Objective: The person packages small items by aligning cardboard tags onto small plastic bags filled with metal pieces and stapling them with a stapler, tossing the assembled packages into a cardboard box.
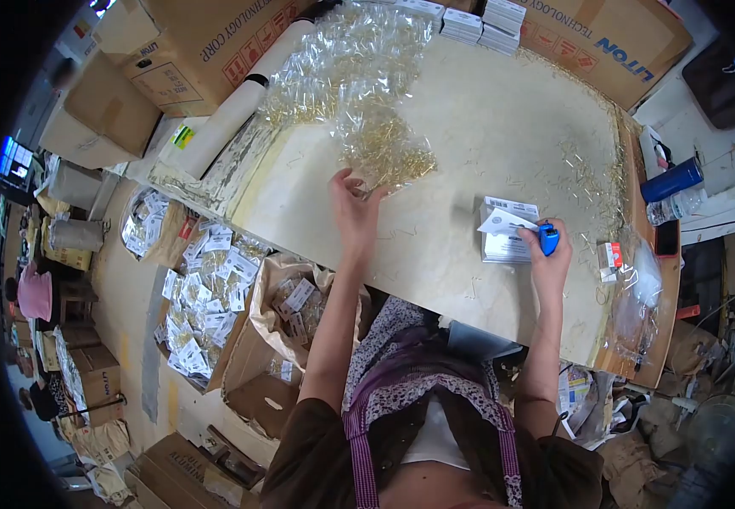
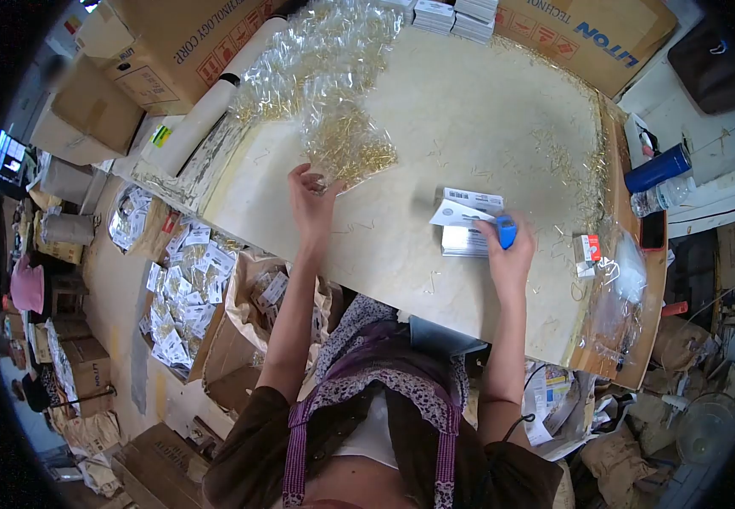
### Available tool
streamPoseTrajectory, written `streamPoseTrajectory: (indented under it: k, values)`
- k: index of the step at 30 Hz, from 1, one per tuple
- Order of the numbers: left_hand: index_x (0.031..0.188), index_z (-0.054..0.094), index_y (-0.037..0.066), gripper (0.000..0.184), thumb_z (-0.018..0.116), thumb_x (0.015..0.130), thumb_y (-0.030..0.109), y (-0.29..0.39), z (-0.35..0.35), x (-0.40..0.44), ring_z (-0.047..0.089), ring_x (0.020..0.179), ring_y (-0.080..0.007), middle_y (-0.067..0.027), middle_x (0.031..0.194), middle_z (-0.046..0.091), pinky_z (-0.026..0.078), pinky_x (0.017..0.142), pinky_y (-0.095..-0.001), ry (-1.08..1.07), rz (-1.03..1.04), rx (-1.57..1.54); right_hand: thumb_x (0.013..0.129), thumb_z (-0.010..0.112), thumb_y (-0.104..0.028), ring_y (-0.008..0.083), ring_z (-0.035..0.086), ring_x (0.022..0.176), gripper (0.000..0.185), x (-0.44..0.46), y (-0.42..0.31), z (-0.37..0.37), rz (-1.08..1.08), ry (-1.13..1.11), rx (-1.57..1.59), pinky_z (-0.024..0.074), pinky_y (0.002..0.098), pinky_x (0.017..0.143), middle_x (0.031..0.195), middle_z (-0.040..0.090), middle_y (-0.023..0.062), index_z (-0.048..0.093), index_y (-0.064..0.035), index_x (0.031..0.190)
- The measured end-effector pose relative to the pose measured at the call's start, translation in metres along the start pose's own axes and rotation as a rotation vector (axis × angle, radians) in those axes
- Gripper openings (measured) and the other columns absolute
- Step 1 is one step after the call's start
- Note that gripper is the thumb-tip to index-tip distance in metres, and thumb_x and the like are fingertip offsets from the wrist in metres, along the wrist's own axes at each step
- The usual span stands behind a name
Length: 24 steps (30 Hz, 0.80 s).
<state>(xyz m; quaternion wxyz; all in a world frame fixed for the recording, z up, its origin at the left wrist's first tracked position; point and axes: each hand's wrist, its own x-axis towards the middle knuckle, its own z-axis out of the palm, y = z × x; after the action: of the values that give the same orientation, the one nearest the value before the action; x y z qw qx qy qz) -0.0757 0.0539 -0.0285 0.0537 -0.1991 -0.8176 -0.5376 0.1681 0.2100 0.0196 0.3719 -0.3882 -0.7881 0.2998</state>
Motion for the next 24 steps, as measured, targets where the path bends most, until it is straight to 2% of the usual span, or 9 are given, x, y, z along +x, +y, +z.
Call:
streamPoseTrajectory:
  k: [2, 8, 12, 14, 15, 17, 18, 20, 24]
  values:
    - [0.111, 0.047, 0.002, 0.053, 0.075, 0.067, 0.010, 0.004, -0.007, -0.001, 0.053, 0.068, -0.0108, -0.0025, 0.076, 0.058, 0.043, 0.060, -0.0235, 0.030, -0.140, -0.260, 0.074, 0.070, -0.009, 0.0053, 0.042, 0.063, 0.021, 0.000, -0.017, 0.008, 0.085, -0.068, 0.274, 0.0356, 0.0199, 0.056, 0.071, 0.047, -0.0030, 0.052, -0.0048, 0.084]
    - [0.098, 0.057, 0.001, 0.024, 0.068, 0.076, 0.005, -0.011, -0.040, -0.015, 0.055, 0.069, -0.0067, -0.0022, 0.075, 0.062, 0.043, 0.065, -0.0195, -0.294, -0.271, -0.578, 0.074, 0.071, -0.014, 0.0054, 0.045, 0.061, 0.026, 0.000, -0.057, 0.032, 0.173, -0.220, 0.516, 0.0372, 0.0204, 0.055, 0.070, 0.049, -0.0024, 0.052, -0.0033, 0.088]
    - [0.102, 0.055, 0.002, 0.024, 0.063, 0.080, 0.003, -0.016, -0.041, -0.029, 0.058, 0.074, -0.0099, -0.0041, 0.083, 0.063, 0.046, 0.068, -0.0211, -0.259, -0.237, -0.617, 0.074, 0.070, -0.015, 0.0058, 0.046, 0.060, 0.026, -0.002, -0.077, 0.054, 0.260, -0.342, 0.663, 0.0374, 0.0209, 0.053, 0.070, 0.051, -0.0015, 0.052, -0.0033, 0.090]
    - [0.106, 0.052, 0.003, 0.026, 0.061, 0.082, 0.003, 0.007, -0.046, -0.033, 0.061, 0.077, -0.0150, -0.0058, 0.090, 0.062, 0.050, 0.072, -0.0256, -0.245, -0.411, -1.035, 0.075, 0.070, -0.015, 0.0060, 0.046, 0.058, 0.025, -0.004, -0.086, 0.062, 0.305, -0.366, 0.750, 0.0371, 0.0210, 0.053, 0.068, 0.051, -0.0010, 0.052, -0.0036, 0.089]
    - [0.106, 0.052, 0.003, 0.026, 0.061, 0.082, 0.003, 0.012, -0.048, -0.036, 0.061, 0.077, -0.0150, -0.0058, 0.090, 0.062, 0.050, 0.072, -0.0256, -0.242, -0.410, -1.035, 0.075, 0.070, -0.015, 0.0060, 0.046, 0.058, 0.025, -0.005, -0.089, 0.065, 0.304, -0.369, 0.750, 0.0371, 0.0210, 0.053, 0.068, 0.051, -0.0010, 0.052, -0.0036, 0.089]
    - [0.109, 0.050, 0.002, 0.027, 0.057, 0.084, 0.003, 0.017, -0.053, -0.043, 0.062, 0.085, -0.0198, -0.0100, 0.101, 0.061, 0.052, 0.077, -0.0304, -0.320, -0.588, -1.289, 0.075, 0.070, -0.015, 0.0059, 0.045, 0.057, 0.025, -0.006, -0.090, 0.070, 0.294, -0.329, 0.755, 0.0367, 0.0212, 0.052, 0.067, 0.050, -0.0013, 0.053, -0.0037, 0.088]
    - [0.109, 0.050, 0.002, 0.027, 0.057, 0.084, 0.003, 0.014, -0.054, -0.046, 0.062, 0.085, -0.0198, -0.0100, 0.101, 0.061, 0.052, 0.077, -0.0304, -0.317, -0.589, -1.288, 0.075, 0.070, -0.015, 0.0059, 0.045, 0.057, 0.025, -0.006, -0.089, 0.070, 0.295, -0.332, 0.755, 0.0367, 0.0212, 0.052, 0.067, 0.050, -0.0013, 0.053, -0.0037, 0.088]
    - [0.112, 0.049, -0.001, 0.032, 0.059, 0.083, 0.004, 0.007, -0.054, -0.051, 0.061, 0.090, -0.0202, -0.0131, 0.104, 0.060, 0.052, 0.077, -0.0310, -0.436, -0.609, -1.015, 0.075, 0.070, -0.018, 0.0059, 0.044, 0.057, 0.025, -0.003, -0.082, 0.069, 0.298, -0.303, 0.690, 0.0365, 0.0215, 0.052, 0.067, 0.051, -0.0014, 0.053, -0.0029, 0.086]
    - [0.114, 0.050, -0.003, 0.036, 0.061, 0.080, 0.002, 0.011, -0.056, -0.058, 0.061, 0.091, -0.0201, -0.0137, 0.104, 0.061, 0.051, 0.078, -0.0310, -0.528, -0.563, -1.020, 0.075, 0.071, -0.020, 0.0070, 0.046, 0.056, 0.027, 0.009, -0.074, 0.061, 0.251, -0.450, 0.387, 0.0381, 0.0226, 0.050, 0.068, 0.051, -0.0009, 0.054, -0.0027, 0.088]
